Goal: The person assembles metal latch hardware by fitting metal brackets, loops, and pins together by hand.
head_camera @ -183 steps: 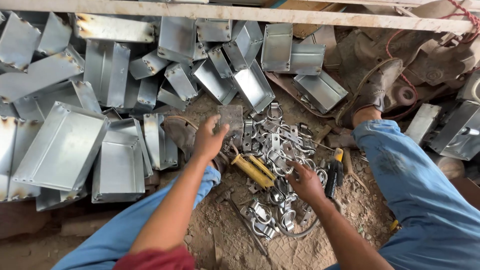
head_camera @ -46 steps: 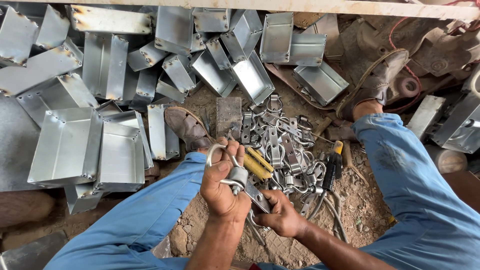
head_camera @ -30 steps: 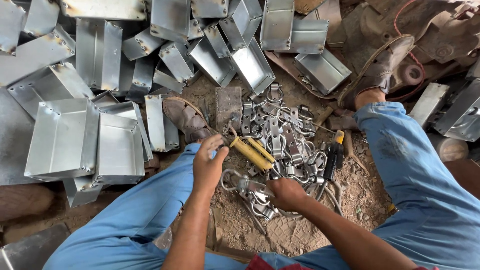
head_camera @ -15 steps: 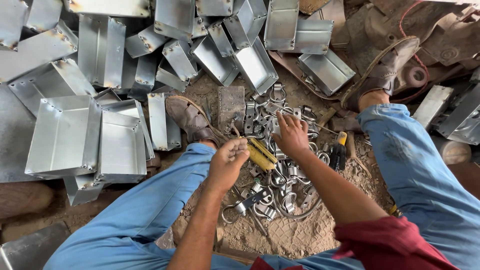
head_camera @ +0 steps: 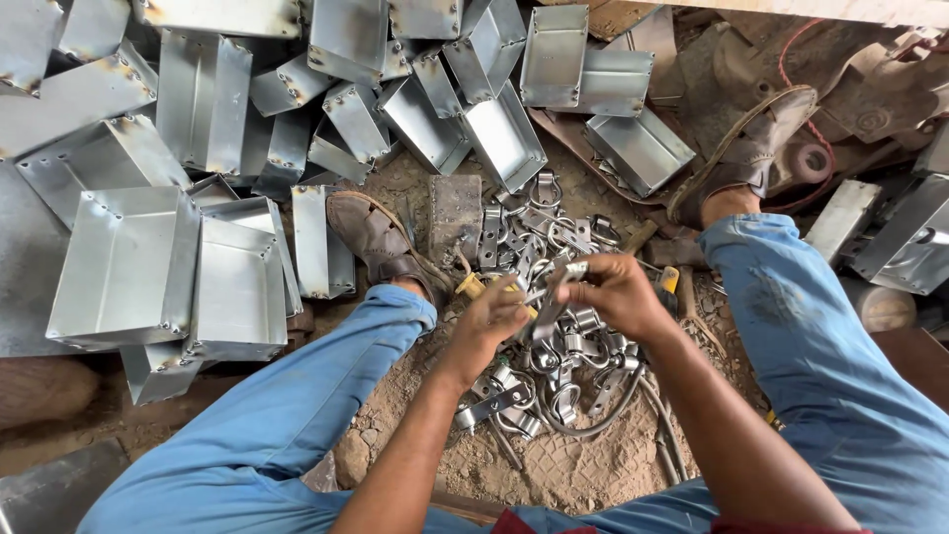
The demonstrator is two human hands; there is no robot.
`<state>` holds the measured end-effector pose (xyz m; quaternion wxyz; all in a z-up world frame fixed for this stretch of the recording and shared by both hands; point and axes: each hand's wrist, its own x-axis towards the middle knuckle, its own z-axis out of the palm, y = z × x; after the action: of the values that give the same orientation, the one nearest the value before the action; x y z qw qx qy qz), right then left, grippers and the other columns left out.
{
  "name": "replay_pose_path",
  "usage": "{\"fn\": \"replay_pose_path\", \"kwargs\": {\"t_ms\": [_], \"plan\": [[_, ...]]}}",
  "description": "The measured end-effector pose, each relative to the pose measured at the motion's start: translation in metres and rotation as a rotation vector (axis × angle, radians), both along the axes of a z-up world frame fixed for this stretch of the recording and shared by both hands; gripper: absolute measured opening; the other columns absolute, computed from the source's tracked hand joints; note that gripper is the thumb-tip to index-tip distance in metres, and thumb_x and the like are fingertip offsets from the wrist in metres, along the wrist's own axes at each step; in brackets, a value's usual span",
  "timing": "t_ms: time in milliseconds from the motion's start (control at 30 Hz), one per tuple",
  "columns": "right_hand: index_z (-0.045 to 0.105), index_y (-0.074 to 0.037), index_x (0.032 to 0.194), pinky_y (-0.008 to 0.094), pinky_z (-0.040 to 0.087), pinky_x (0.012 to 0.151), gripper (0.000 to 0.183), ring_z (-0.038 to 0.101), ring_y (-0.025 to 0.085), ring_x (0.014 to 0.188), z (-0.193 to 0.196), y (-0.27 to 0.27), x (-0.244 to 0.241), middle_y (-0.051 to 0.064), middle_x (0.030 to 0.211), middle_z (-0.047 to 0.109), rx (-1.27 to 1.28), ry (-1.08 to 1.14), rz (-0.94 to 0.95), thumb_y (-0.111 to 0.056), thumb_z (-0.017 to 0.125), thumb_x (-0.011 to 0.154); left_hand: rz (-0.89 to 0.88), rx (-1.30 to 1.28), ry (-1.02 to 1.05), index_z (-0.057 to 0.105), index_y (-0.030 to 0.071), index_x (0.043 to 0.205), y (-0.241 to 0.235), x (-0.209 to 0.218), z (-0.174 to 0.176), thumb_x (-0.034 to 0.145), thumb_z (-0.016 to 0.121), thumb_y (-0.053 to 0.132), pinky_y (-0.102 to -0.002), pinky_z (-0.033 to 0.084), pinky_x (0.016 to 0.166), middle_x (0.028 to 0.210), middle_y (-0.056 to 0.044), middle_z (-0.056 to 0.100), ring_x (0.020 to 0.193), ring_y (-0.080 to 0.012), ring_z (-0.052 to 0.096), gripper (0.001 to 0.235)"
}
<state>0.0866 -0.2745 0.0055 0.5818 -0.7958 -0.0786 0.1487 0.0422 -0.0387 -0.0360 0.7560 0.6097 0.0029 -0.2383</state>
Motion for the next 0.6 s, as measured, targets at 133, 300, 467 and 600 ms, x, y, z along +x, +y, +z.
{"fn": "replay_pose_path", "kwargs": {"t_ms": [133, 300, 467, 600], "plan": [[0.077, -0.005, 0.108, 0.028, 0.057, 0.059, 0.02, 0.068, 0.013, 0.066, 0.012, 0.023, -0.031, 0.007, 0.084, 0.076, 0.549, 0.11, 0.086, -0.013, 0.076, 0.09, -0.252, -0.477, 0.082, 0.056, 0.003, 0.142, -0.002, -0.012, 0.003, 0.088, 0.073, 0.06, -0.042, 0.048, 0.098, 0.121, -0.015, 0.067, 0.114, -0.0243, 0.064, 0.081], [0.072, -0.004, 0.103, 0.032, 0.061, 0.077, 0.018, 0.071, 0.014, 0.083, 0.017, 0.033, -0.027, 0.007, 0.092, 0.075, 0.46, 0.124, 0.016, -0.009, 0.079, 0.087, -0.064, -0.105, 0.032, 0.069, 0.001, 0.126, -0.005, -0.016, 0.013, 0.077, 0.076, 0.05, -0.042, 0.052, 0.095, 0.106, -0.015, 0.074, 0.1, -0.0242, 0.069, 0.069], [0.068, -0.007, 0.093, 0.036, 0.063, 0.082, 0.016, 0.074, 0.017, 0.087, 0.027, 0.02, -0.019, 0.009, 0.094, 0.076, 0.297, -0.015, 0.128, -0.011, 0.08, 0.085, 0.005, 0.109, -0.099, 0.072, 0.003, 0.114, -0.001, -0.01, 0.03, 0.072, 0.082, 0.036, -0.036, 0.052, 0.092, 0.101, -0.011, 0.075, 0.095, -0.0202, 0.071, 0.054], [0.068, -0.007, 0.093, 0.04, 0.064, 0.088, 0.008, 0.075, 0.021, 0.093, 0.014, 0.026, -0.026, 0.012, 0.096, 0.077, 0.504, -0.029, 0.019, -0.006, 0.076, 0.09, 0.053, 0.153, -0.208, 0.077, 0.003, 0.103, 0.004, -0.01, 0.05, 0.07, 0.083, 0.034, -0.042, 0.055, 0.081, 0.089, -0.012, 0.072, 0.084, -0.0246, 0.068, 0.046]]}}
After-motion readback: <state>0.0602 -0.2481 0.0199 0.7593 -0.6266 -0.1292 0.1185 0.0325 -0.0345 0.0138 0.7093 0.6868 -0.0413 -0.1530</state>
